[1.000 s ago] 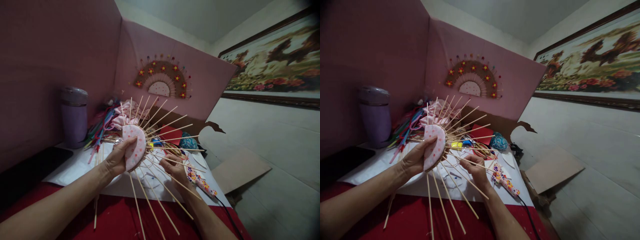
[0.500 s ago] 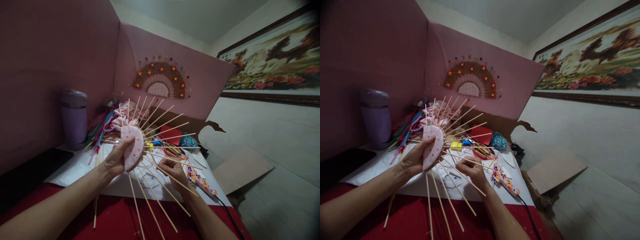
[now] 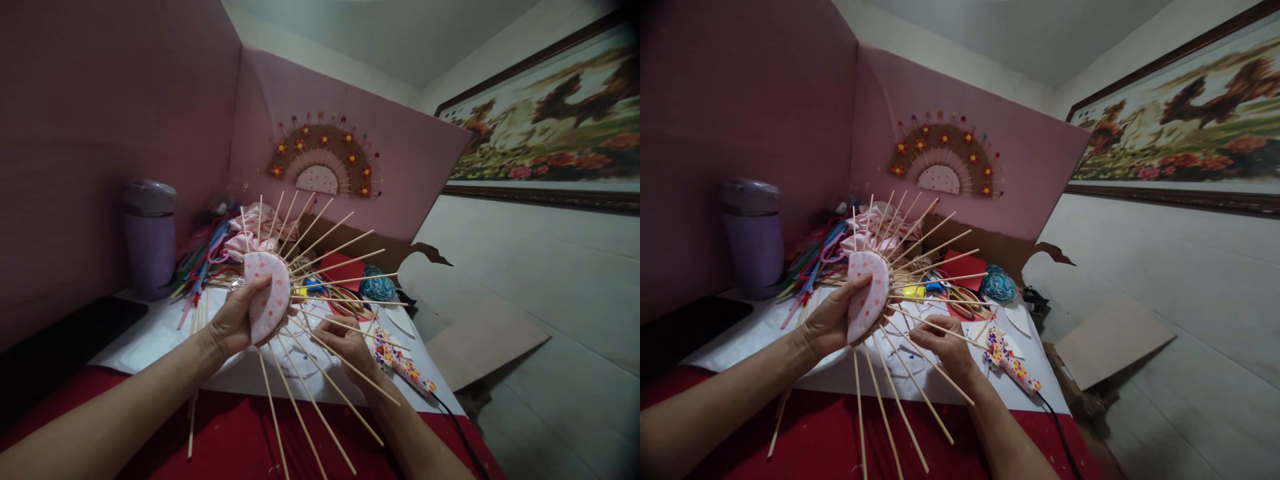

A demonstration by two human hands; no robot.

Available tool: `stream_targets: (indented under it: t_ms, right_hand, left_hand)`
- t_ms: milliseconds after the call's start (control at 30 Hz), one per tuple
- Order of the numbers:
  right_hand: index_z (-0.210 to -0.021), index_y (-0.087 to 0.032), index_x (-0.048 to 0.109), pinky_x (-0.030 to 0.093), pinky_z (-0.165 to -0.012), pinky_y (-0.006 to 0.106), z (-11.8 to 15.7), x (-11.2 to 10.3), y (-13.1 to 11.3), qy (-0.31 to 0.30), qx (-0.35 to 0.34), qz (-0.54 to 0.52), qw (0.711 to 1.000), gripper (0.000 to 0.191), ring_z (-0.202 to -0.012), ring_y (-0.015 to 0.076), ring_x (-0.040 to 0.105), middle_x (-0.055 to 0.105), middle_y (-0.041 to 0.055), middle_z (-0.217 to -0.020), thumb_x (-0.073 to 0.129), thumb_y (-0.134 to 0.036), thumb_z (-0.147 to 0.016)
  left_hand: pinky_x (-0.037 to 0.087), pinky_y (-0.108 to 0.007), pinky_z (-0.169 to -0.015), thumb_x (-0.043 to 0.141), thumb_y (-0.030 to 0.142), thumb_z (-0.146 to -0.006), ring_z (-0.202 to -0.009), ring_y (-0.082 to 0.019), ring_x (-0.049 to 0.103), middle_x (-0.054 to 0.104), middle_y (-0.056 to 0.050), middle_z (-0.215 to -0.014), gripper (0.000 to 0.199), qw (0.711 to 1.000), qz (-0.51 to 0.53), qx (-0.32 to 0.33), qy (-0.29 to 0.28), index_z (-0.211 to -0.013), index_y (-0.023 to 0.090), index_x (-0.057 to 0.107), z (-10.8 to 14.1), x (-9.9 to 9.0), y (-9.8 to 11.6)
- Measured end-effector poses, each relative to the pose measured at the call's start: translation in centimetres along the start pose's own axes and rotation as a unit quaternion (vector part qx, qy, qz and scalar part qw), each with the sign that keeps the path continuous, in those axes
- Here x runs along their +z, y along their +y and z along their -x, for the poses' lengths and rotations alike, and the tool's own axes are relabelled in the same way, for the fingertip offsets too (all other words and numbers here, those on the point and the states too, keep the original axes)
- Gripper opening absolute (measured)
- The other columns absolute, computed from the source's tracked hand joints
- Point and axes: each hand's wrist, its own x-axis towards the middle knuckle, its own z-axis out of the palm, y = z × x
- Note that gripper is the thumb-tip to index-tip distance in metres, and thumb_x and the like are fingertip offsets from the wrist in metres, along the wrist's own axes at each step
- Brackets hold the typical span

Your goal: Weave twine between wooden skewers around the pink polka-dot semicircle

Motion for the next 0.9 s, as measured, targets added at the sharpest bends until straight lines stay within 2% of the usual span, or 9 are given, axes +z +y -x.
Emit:
stream_targets:
  t_ms: [200, 500, 733, 900]
  right_hand:
    - [-0.047, -0.016, 0.057, 0.023, -0.044, 0.023, 0.14, 0.41, -0.48, 0.007, 0.012, -0.025, 1.000, 0.023, -0.043, 0.0070, 0.030, 0.040, -0.0054, -0.042, 0.068, -0.031, -0.060]
    - [-0.049, -0.016, 0.060, 0.026, -0.045, 0.023, 0.08, 0.47, -0.35, -0.001, 0.015, -0.030, 0.999, 0.019, -0.044, 0.0074, 0.034, 0.045, -0.0038, -0.044, 0.069, -0.030, -0.059]
    - [-0.050, -0.016, 0.060, 0.022, -0.044, 0.023, 0.14, 0.16, -0.01, -0.006, 0.027, -0.033, 0.999, 0.020, -0.044, 0.0072, 0.033, 0.044, -0.0038, -0.045, 0.068, -0.031, -0.060]
    - [-0.051, -0.015, 0.060, 0.015, -0.043, 0.023, 0.36, -0.35, -0.54, 0.010, 0.024, -0.063, 0.998, 0.018, -0.042, 0.0061, 0.025, 0.037, -0.0052, -0.043, 0.066, -0.030, -0.061]
  left_hand:
    - [0.054, -0.033, -0.049, 0.051, 0.020, -0.078, -0.052, -0.023, 0.065, 0.070, -0.011, -0.064, 0.015, 1.000, 0.029, -0.006, -0.011, -0.083, 0.010, 0.061, -0.08, 0.00, -0.16]
    - [0.054, -0.030, -0.043, 0.045, 0.025, -0.082, -0.050, -0.024, 0.065, 0.069, -0.015, -0.064, 0.023, 0.999, 0.021, -0.044, -0.007, -0.083, 0.007, 0.060, 0.05, 0.44, -0.20]
    - [0.054, -0.031, -0.045, 0.046, 0.025, -0.081, -0.051, -0.023, 0.065, 0.069, -0.014, -0.064, 0.022, 0.999, 0.022, -0.035, -0.009, -0.084, 0.007, 0.060, 0.04, 0.32, -0.17]
    - [0.054, -0.033, -0.048, 0.046, 0.024, -0.081, -0.053, -0.024, 0.065, 0.069, -0.013, -0.063, 0.021, 1.000, 0.022, 0.001, 0.010, -0.084, 0.009, 0.060, -0.01, 0.43, 0.01]
